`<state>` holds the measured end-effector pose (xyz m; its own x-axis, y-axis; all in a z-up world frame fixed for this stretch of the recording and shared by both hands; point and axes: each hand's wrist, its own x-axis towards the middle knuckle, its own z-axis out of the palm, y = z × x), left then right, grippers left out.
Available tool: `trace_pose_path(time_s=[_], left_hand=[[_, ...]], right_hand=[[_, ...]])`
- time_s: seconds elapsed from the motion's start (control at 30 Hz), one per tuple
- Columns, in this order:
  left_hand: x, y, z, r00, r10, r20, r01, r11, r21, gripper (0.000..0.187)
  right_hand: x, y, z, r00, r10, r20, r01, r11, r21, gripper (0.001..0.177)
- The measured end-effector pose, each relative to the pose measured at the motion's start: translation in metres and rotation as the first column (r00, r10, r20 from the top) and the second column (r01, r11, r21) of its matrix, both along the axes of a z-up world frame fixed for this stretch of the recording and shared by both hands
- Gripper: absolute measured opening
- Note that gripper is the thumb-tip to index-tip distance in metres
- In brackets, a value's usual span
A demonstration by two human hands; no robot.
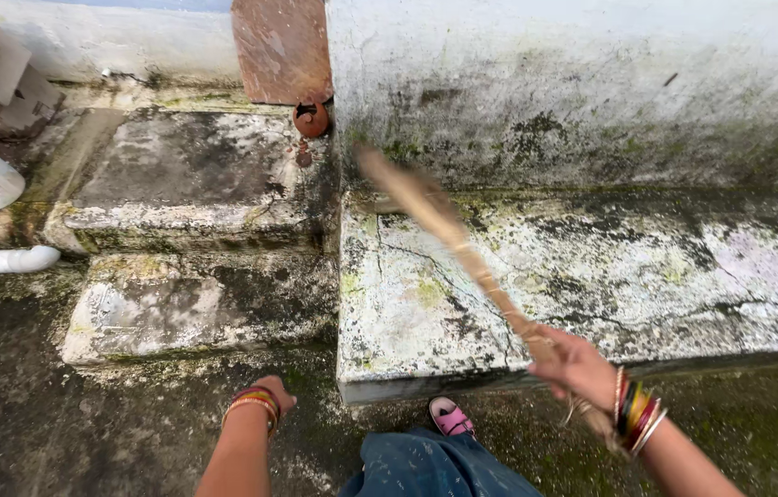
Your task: The person sweeps an outdoor stone-paved area and a concrete ledge using a small brush-like broom, moving dirt and debris.
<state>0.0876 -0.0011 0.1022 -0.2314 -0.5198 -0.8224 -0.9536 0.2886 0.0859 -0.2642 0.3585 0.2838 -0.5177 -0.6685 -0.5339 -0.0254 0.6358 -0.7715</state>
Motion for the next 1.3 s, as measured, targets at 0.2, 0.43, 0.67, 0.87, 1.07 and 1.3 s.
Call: trace_pose_path(time_s=[0.2, 0.43, 0.67, 0.87, 1.07, 1.3], left_hand=[[-0.061, -0.038, 0.031, 0.990, -0.125, -0.066, 0.119, 0.989, -0.089, 0.051], [-0.128, -0.071, 0.082, 0.969, -0.181, -0.166, 0.146, 0.968, -0.204, 0.055], [-0.185, -0.084, 0.149, 0.913, -0.319, -0.255, 0.193, 0.887, -0.419, 0.056], [-0.206, -0.089, 0.167, 0.918, -0.310, -0.247, 0.170, 0.871, -0.460, 0.057], [-0.219, -0.090, 0.147, 0.921, -0.341, -0.190, 0.220, 0.855, -0.470, 0.061], [-0.272, -0.055, 0.075, 0.882, -0.470, -0.035, 0.407, 0.798, -0.445, 0.063]], right_hand=[[-0.074, 0.024, -0.054, 0.981, -0.042, -0.189, 0.099, 0.948, 0.303, 0.058], [0.058, -0.009, -0.054, 0.985, 0.096, 0.146, -0.139, 0.934, 0.329, 0.078], [0.122, -0.050, -0.004, 0.503, 0.501, 0.704, -0.352, 0.863, -0.362, 0.063], [0.101, -0.011, 0.047, 0.580, 0.509, 0.636, -0.354, 0.861, -0.365, 0.065], [0.045, 0.081, 0.075, 0.956, 0.217, 0.195, -0.213, 0.976, -0.042, 0.084], [-0.044, 0.163, 0.041, 0.999, -0.034, -0.014, 0.037, 0.962, 0.272, 0.081]])
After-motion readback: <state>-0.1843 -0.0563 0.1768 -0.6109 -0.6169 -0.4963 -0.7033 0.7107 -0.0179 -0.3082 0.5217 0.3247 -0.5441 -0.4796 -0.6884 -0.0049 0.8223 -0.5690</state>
